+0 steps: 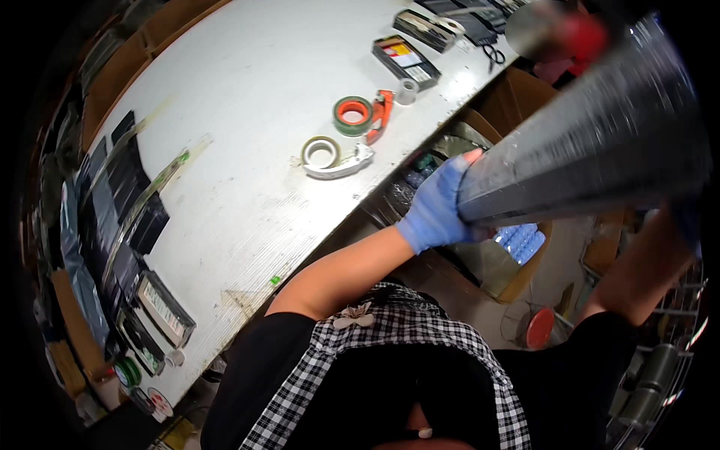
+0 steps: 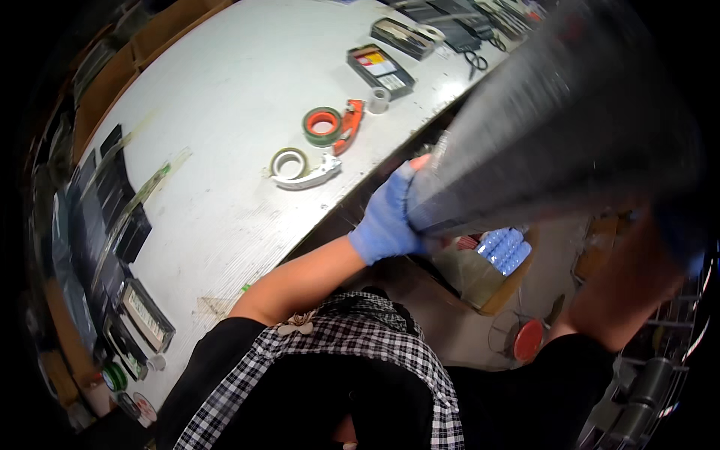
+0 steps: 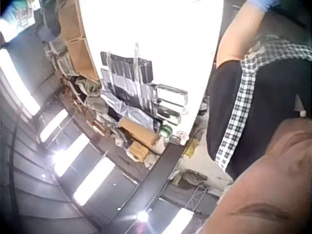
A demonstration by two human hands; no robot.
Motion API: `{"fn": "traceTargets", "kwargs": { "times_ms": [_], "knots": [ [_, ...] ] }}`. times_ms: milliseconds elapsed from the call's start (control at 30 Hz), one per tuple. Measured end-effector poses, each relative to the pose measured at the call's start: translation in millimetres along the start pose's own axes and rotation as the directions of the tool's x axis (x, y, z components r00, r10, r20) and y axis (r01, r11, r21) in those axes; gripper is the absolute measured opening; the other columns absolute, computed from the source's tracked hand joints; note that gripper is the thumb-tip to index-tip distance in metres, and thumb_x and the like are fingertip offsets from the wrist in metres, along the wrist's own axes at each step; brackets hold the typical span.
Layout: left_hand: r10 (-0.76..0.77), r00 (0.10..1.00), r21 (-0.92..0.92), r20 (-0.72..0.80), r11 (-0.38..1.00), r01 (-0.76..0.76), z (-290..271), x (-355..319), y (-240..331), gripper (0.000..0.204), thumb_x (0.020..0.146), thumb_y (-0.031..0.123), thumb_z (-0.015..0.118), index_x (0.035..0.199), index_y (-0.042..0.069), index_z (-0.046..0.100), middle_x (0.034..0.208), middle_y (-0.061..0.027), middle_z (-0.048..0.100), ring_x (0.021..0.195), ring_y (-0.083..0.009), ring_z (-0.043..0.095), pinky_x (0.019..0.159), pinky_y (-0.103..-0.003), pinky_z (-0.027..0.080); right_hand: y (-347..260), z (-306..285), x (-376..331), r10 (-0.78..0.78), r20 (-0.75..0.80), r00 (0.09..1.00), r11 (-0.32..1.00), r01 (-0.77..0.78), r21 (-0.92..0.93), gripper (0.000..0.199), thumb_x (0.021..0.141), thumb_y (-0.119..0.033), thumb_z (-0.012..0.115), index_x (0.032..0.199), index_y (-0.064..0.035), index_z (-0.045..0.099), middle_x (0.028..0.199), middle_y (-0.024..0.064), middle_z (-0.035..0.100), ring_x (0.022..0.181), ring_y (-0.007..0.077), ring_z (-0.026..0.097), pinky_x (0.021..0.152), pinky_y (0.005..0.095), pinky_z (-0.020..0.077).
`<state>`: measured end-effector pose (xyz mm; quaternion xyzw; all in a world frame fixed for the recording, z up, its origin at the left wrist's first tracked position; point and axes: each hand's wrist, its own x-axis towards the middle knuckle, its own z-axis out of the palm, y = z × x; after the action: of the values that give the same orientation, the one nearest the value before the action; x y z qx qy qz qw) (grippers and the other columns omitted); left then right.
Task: The person wraps long rectangular items in green fabric, secures them with tape, and affixes shipping labels. They handle items one at a time, using a tape dispenser and scissors, and place finished packages into a cardboard box.
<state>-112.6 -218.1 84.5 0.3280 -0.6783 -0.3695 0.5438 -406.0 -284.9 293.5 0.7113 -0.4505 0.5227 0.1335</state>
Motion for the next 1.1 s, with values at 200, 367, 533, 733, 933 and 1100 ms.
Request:
{"fn": "traceTargets", "kwargs": {
  "times_ms": [200,367,533,733,933,1100],
  "knots": [
    [-0.402,0.839,-0.363,-0.366,0.892,0.269,-103.2,-101.0,40.4,0.125,0.049,0.043,0.09,0.143,0.0,0.018,0.132,-0.0165,0.043,0.123,-0.0307,0.048,0.103,-0.044,0.044,-136.5,253.1,0.2,-0.27,0.217,0.938,0.899,0.165,0.405,0.048,0.083,-0.026,0.07,0.125,-0.0084,0.056,0.106,0.0138,0.063,0.095,0.0289,0.061,0.086,0.0385,0.0505],
    [-0.45,0.676,-0.348,-0.583,0.891,0.292,-186.0,-155.6,19.6,0.082,0.068,0.021,0.082,0.133,0.003,0.036,0.12,-0.0145,0.055,0.109,-0.0243,0.057,0.095,-0.039,0.05,-179.9,338.5,-189.4,-0.437,0.79,0.43,0.9,0.22,0.377,0.067,0.078,-0.031,0.07,0.135,-0.0027,0.047,0.125,0.0167,0.058,0.117,0.0286,0.054,0.103,0.0402,0.0391],
    [-0.688,0.468,-0.421,-0.554,0.717,0.556,-202.0,-190.5,-35.5,0.068,0.076,0.021,0.078,0.128,0.001,0.041,0.108,-0.0125,0.06,0.094,-0.0216,0.06,0.081,-0.034,0.053,-200.7,380.0,-268.3,-0.298,0.91,0.288,0.893,0.422,0.159,0.045,0.076,-0.021,0.066,0.116,-0.0038,0.058,0.11,0.0118,0.065,0.108,0.0241,0.059,0.096,0.0397,0.0383],
    [-0.694,0.228,-0.209,-0.683,0.484,0.85,-146.0,-182.9,-67.4,0.09,0.073,0.025,0.083,0.135,-0.004,0.025,0.114,-0.0189,0.059,0.098,-0.0239,0.061,0.086,-0.03,0.051,-134.3,262.2,-254.9,0.028,0.828,0.56,0.99,-0.127,0.053,0.048,0.069,-0.034,0.073,0.107,-0.0076,0.06,0.086,0.0154,0.068,0.08,0.0354,0.065,0.079,0.0429,0.0472],
    [-0.51,0.16,-0.059,-0.845,0.386,0.92,-117.2,-127.7,-74.9,0.094,0.069,0.029,0.085,0.133,-0.008,0.027,0.123,-0.0263,0.05,0.107,-0.0309,0.056,0.094,-0.037,0.047,-54.2,196.7,-254.8,0.294,0.956,0.007,-0.583,-0.791,0.185,0.042,0.087,-0.02,0.066,0.123,-0.0012,0.054,0.109,0.0149,0.064,0.096,0.0272,0.065,0.085,0.0401,0.0552],
    [-0.321,0.794,0.415,-0.517,0.717,0.56,-57.8,-124.4,-9.0,0.08,0.071,0.023,0.082,0.135,0.0,0.041,0.132,-0.0225,0.045,0.12,-0.0328,0.048,0.101,-0.039,0.043,-45.0,179.7,-249.6,0.247,0.96,-0.133,-0.826,-0.547,0.137,0.049,0.091,-0.033,0.059,0.127,-0.0007,0.052,0.116,0.0207,0.062,0.102,0.0352,0.062,0.09,0.0466,0.0525]
  ]
}}
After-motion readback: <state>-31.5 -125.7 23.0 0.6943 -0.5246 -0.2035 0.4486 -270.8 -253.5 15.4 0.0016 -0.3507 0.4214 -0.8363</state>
